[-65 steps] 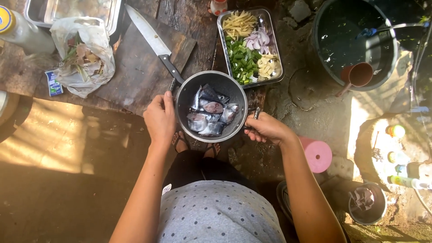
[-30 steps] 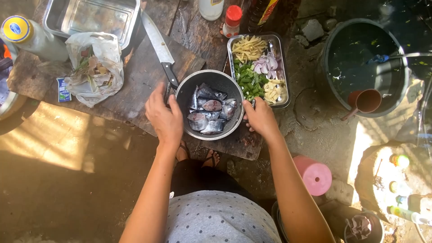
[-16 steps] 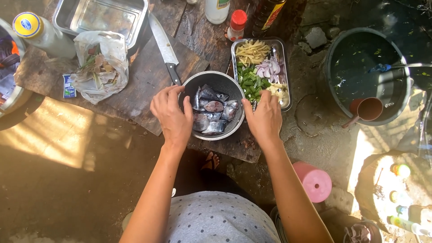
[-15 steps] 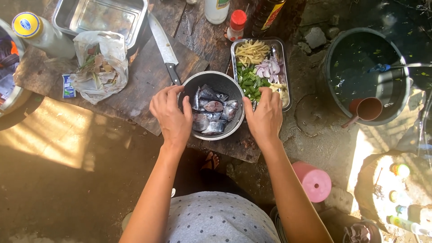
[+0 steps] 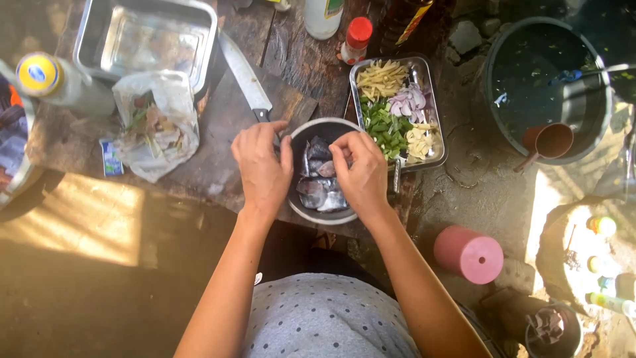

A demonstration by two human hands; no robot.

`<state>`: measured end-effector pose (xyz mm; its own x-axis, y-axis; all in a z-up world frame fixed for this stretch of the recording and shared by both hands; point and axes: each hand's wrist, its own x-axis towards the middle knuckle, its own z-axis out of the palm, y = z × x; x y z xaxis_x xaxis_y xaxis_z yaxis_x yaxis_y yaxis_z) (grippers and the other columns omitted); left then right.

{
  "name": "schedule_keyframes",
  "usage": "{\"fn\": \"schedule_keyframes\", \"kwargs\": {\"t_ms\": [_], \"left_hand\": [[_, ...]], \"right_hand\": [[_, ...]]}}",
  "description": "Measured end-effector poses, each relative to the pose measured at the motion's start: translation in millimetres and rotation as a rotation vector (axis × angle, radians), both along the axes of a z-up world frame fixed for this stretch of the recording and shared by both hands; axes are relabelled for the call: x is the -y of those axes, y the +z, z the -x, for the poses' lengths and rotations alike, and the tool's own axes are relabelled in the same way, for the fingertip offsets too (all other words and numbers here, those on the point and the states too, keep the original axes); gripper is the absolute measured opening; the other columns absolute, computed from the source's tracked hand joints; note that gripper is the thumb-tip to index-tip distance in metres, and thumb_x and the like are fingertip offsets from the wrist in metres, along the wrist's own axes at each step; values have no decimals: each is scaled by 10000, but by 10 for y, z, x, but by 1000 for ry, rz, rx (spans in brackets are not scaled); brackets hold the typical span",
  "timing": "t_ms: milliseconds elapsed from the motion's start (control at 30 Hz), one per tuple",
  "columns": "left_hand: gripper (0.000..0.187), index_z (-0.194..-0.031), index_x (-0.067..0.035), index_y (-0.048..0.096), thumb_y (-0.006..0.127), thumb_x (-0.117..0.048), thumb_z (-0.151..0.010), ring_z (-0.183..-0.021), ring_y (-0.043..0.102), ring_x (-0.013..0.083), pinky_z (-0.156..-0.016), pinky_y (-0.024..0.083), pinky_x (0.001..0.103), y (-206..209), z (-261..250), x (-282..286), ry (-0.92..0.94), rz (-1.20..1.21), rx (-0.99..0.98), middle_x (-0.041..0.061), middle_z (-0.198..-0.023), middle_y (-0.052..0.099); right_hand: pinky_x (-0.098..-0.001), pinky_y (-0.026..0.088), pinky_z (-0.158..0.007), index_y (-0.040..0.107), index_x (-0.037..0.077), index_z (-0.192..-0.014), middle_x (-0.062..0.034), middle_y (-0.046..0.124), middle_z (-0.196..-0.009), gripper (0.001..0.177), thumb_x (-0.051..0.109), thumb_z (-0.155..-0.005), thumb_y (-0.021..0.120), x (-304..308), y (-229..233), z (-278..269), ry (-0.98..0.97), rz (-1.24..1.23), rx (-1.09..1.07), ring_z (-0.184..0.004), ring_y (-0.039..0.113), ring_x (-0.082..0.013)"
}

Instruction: Seasoning pieces of raw fish in a pot with various liquids and spices.

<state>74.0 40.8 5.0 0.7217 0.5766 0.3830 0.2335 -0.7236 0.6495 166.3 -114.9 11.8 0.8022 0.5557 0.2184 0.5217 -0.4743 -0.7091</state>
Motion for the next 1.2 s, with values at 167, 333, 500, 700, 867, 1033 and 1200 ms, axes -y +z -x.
{"fn": "schedule_keyframes", "kwargs": {"t_ms": [167, 333, 500, 700, 867, 1033, 1200], "left_hand": [[212, -1125, -81, 685, 702, -76, -914, -1073, 584, 317, -1035, 377, 462, 44, -286, -255, -138, 45, -8, 100, -1056, 666], [208, -1116, -78, 680, 697, -76, -909, -1078, 598, 312, -1004, 395, 458, 40, -523, -565, -203, 88, -16, 95, -1054, 668], [210, -1109, -78, 690, 708, -60, -900, -1092, 603, 322, -961, 431, 454, 109, -813, -597, -279, 158, -14, 103, -1079, 678], [218, -1126, -69, 678, 700, -46, -910, -1083, 600, 325, -914, 436, 451, 390, -1180, -326, -346, 167, 59, 107, -1096, 670], [213, -1132, -66, 675, 697, -40, -921, -1066, 598, 326, -911, 446, 444, 340, -1313, -14, -385, 188, 57, 114, -1097, 658], [224, -1113, -50, 665, 694, -29, -892, -1067, 602, 334, -925, 454, 444, 385, -1472, 163, -338, 153, 118, 127, -1098, 661], [326, -1281, -22, 613, 634, 40, -962, -1199, 600, 385, -1037, 481, 456, 572, -1797, -4, -251, 122, 240, 191, -1267, 642]], "right_hand": [[-347, 532, -731, 666, 50, -1196, -100, 650, -988, 256, 14, -943, 678, -424, 114, -69, -66, -21, 16, -811, 659, -217], [-316, 543, -704, 603, -4, -1288, -106, 629, -987, 388, -23, -907, 675, -732, 114, -163, -165, -106, -60, -763, 627, -177], [-279, 556, -693, 614, -1, -1242, -85, 628, -971, 308, -12, -938, 663, -824, 85, -243, -255, -165, -89, -762, 628, -138], [-267, 549, -687, 612, 8, -1221, -62, 638, -947, 240, -7, -982, 633, -584, 159, -530, -402, -227, -21, -768, 622, -124], [-272, 526, -661, 620, 11, -1168, -61, 644, -898, 189, 0, -980, 635, -261, 155, -685, -444, -197, -79, -718, 620, -128], [-286, 532, -677, 634, 19, -1130, -83, 651, -965, 160, -18, -975, 641, -172, 188, -859, -358, -147, 14, -743, 641, -147], [-305, 551, -855, 483, 42, -1483, -156, 510, -1339, 471, -29, -1028, 584, -371, 392, -1147, -362, -271, 292, -1019, 612, -196]]}}
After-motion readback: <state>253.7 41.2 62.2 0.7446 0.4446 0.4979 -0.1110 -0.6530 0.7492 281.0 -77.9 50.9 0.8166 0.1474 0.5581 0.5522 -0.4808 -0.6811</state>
